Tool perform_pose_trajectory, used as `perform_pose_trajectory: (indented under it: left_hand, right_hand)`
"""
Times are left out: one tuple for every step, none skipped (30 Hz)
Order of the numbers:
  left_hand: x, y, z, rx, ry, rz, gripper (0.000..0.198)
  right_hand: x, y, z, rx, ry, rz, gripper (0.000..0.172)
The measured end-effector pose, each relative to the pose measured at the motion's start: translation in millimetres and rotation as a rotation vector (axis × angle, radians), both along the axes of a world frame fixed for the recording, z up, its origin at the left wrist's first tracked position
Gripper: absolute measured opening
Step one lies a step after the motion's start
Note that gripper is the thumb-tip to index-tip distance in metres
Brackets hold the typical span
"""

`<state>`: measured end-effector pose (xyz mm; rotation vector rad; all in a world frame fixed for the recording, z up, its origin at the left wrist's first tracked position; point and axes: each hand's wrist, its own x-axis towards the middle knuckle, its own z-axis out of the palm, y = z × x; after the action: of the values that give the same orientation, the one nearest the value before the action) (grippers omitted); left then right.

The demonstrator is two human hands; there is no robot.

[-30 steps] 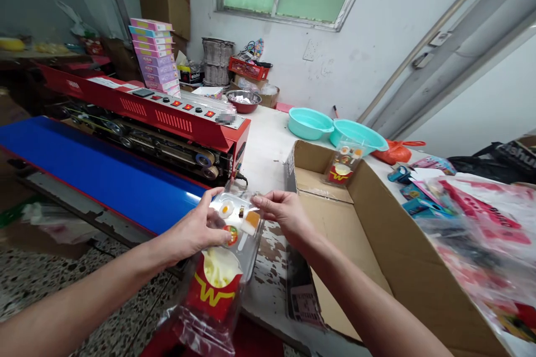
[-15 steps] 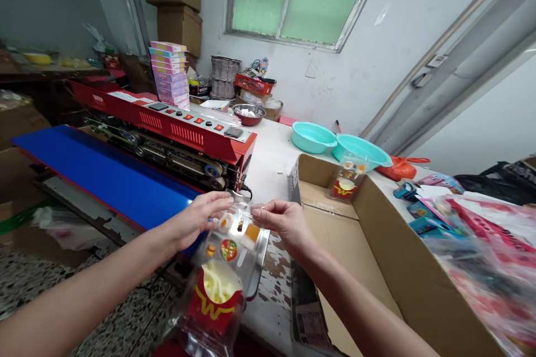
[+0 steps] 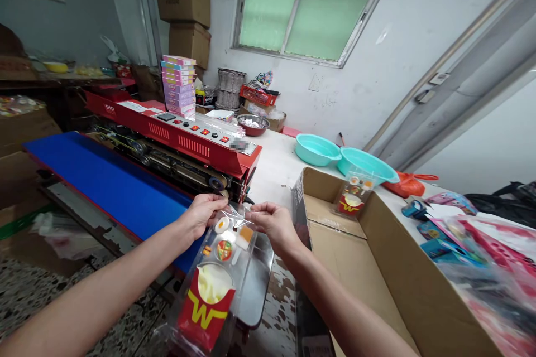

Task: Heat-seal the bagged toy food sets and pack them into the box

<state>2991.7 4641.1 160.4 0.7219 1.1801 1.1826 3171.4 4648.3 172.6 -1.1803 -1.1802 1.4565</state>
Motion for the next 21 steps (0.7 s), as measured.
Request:
perform_pose_trajectory:
  left_hand:
    - [-2, 1, -1.7, -0.004, -0.001, -0.008, 0.032]
    - [-5, 1, -3.3, -0.01, -0.002, -0.019, 0.037]
    - [-8, 1, -4.7, -0.017, -0.002, -0.029, 0.042]
    - [-10, 0, -5.9, -0.022, -0.003, -0.031, 0.046]
    - [-13, -1, -7.0, -0.024, -0.004, -0.025, 0.048]
    - [-16, -2, -8.0, -0.023, -0.006, -0.013, 0.049]
    - [-18, -2, -8.8, -0.02, -0.009, 0.002, 0.049]
    - [-21, -2, -9.3, -0.016, -0.013, 0.017, 0.049]
    - [-23, -1, -9.6, -0.013, -0.017, 0.032, 0.05]
    - [-25, -1, -9.8, -0.009, -0.019, 0.05, 0.05]
    - [-27, 1, -9.7, -0.007, -0.02, 0.072, 0.051]
    - [-29, 2, -9.7, -0.004, -0.019, 0.096, 0.051]
    - [-32, 4, -9.8, -0.002, -0.016, 0.12, 0.051]
    - [-35, 5, -10.1, 0.001, -0.01, 0.149, 0.05]
    - [-38, 7, -10.5, 0.005, 0.0, 0.179, 0.047]
    - [-43, 9, -10.9, 0.009, 0.012, 0.21, 0.044]
    - [-48, 10, -11.0, 0.013, 0.027, 0.242, 0.041]
    - [-55, 11, -10.4, 0.017, 0.045, 0.273, 0.036]
    - [-62, 11, -8.8, 0.019, 0.068, 0.302, 0.031]
    - [-71, 10, -6.0, 0.02, 0.093, 0.329, 0.027]
    - [-79, 9, -2.0, 0.018, 0.12, 0.35, 0.023]
  right_hand:
    - [-2, 6, -1.2, -0.007, 0.0, -0.02, 0.037]
    - [-4, 11, -2.5, -0.014, -0.002, -0.037, 0.039]
    - [-5, 17, -3.9, -0.02, -0.004, -0.051, 0.039]
    - [-7, 22, -5.5, -0.025, -0.004, -0.059, 0.039]
    - [-8, 26, -7.4, -0.027, -0.001, -0.066, 0.039]
    - [-10, 30, -9.5, -0.029, 0.003, -0.07, 0.038]
    - [-12, 34, -12.0, -0.03, 0.006, -0.075, 0.037]
    - [-15, 37, -14.7, -0.029, 0.007, -0.082, 0.036]
    - [-18, 40, -17.7, -0.028, 0.012, -0.09, 0.036]
    - [-22, 43, -20.7, -0.027, 0.019, -0.096, 0.036]
    - [-26, 46, -23.7, -0.025, 0.027, -0.101, 0.037]
    - [-31, 48, -26.3, -0.024, 0.04, -0.104, 0.039]
    - [-35, 50, -28.1, -0.022, 0.055, -0.107, 0.04]
    - [-38, 50, -28.9, -0.022, 0.073, -0.109, 0.042]
    - [-41, 49, -28.4, -0.018, 0.084, -0.113, 0.042]
    - [-42, 47, -26.5, -0.006, 0.081, -0.117, 0.042]
    - [-41, 43, -23.3, 0.013, 0.066, -0.119, 0.042]
    - [-37, 38, -19.1, 0.037, 0.041, -0.119, 0.042]
    - [-31, 33, -14.3, 0.065, 0.01, -0.114, 0.042]
    - [-23, 28, -9.6, 0.095, -0.017, -0.102, 0.041]
    - [-13, 25, -5.5, 0.126, -0.036, -0.087, 0.04]
